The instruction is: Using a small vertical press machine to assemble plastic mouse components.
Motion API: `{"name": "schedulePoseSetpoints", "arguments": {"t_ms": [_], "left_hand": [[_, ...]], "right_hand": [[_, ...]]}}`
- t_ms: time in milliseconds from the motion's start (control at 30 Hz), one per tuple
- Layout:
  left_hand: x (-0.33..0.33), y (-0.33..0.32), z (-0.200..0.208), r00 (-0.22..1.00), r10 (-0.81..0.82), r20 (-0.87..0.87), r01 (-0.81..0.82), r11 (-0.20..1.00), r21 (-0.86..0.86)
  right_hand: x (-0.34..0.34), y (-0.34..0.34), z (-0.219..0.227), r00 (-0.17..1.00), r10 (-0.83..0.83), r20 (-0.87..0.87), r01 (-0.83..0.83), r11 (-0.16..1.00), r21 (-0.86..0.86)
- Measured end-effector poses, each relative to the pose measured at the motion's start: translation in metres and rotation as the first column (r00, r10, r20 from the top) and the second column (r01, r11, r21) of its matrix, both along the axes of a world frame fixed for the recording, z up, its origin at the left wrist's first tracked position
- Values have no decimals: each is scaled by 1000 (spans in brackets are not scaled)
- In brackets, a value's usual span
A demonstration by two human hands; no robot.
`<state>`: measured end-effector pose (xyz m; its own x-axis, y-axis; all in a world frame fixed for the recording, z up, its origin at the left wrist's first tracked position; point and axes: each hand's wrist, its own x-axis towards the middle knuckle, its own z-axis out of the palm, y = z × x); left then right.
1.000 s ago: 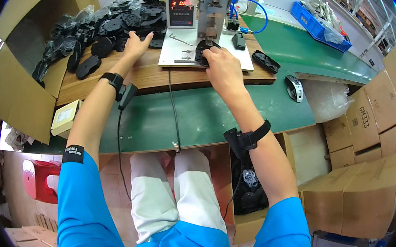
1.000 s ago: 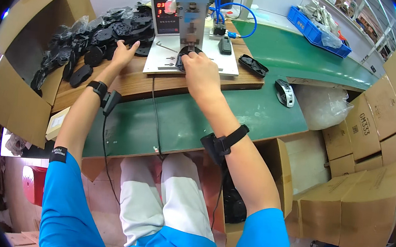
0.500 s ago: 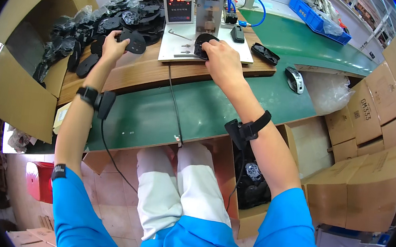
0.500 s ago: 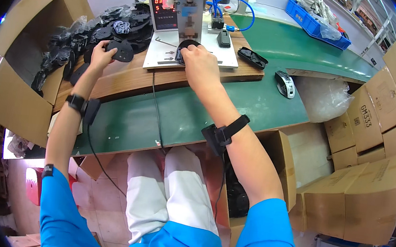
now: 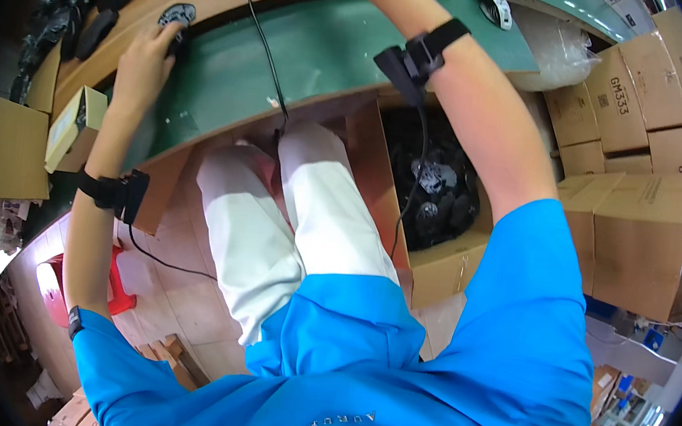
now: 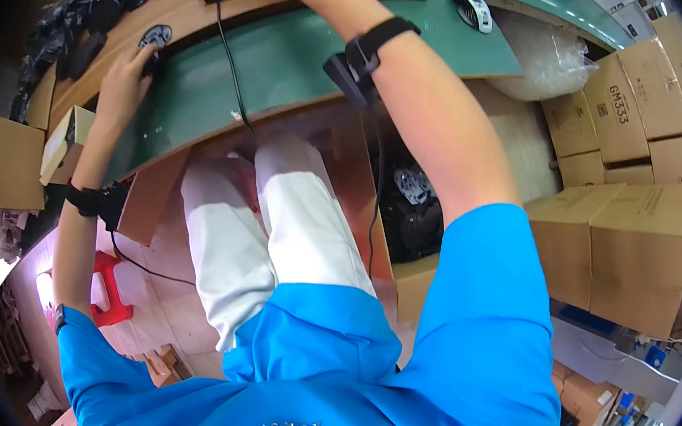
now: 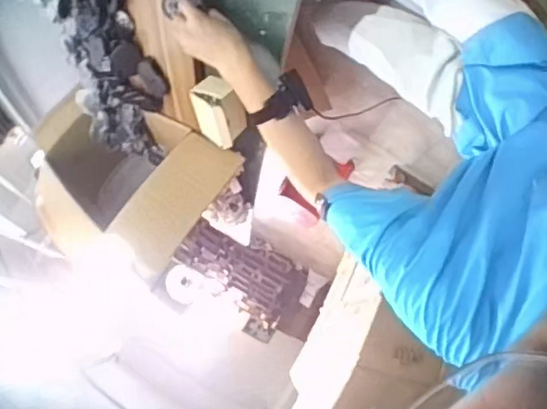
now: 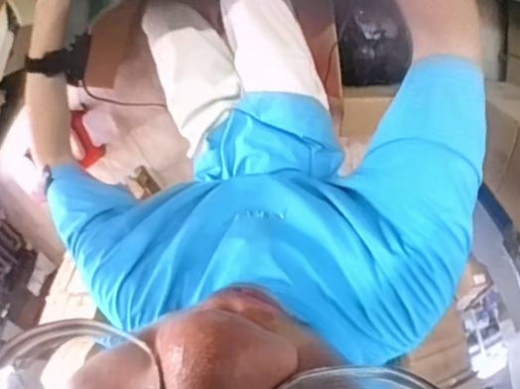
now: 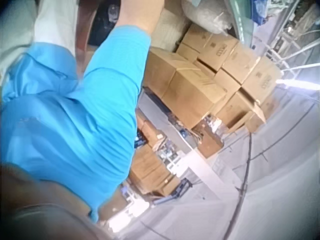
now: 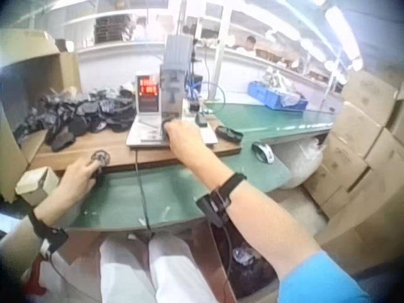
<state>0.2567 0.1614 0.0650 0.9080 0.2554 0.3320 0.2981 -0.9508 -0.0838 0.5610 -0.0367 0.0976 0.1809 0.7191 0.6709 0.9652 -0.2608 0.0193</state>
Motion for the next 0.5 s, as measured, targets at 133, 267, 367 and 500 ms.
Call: {"name": "schedulePoseSetpoints", "arguments": {"t_ms": [133,267,367,500], "left_hand": [[-8,12,-4,995,-70,66,68,997,42],[2,0,1,975,-168,142,160,985,66],[7,-19,4,984,-72,160,77,997,-28],[3,-34,20,937,-123,327,113,992,47]], "right_hand": [[-12,5,16,999,-28,24,29,998,-62],[-2,-9,22,1000,1,-29,-2,999,-51],[-6,-37,44,1000,-7,15,8,998,-63],[-70,-95,41,976,177,-123,-141,956,258]]}}
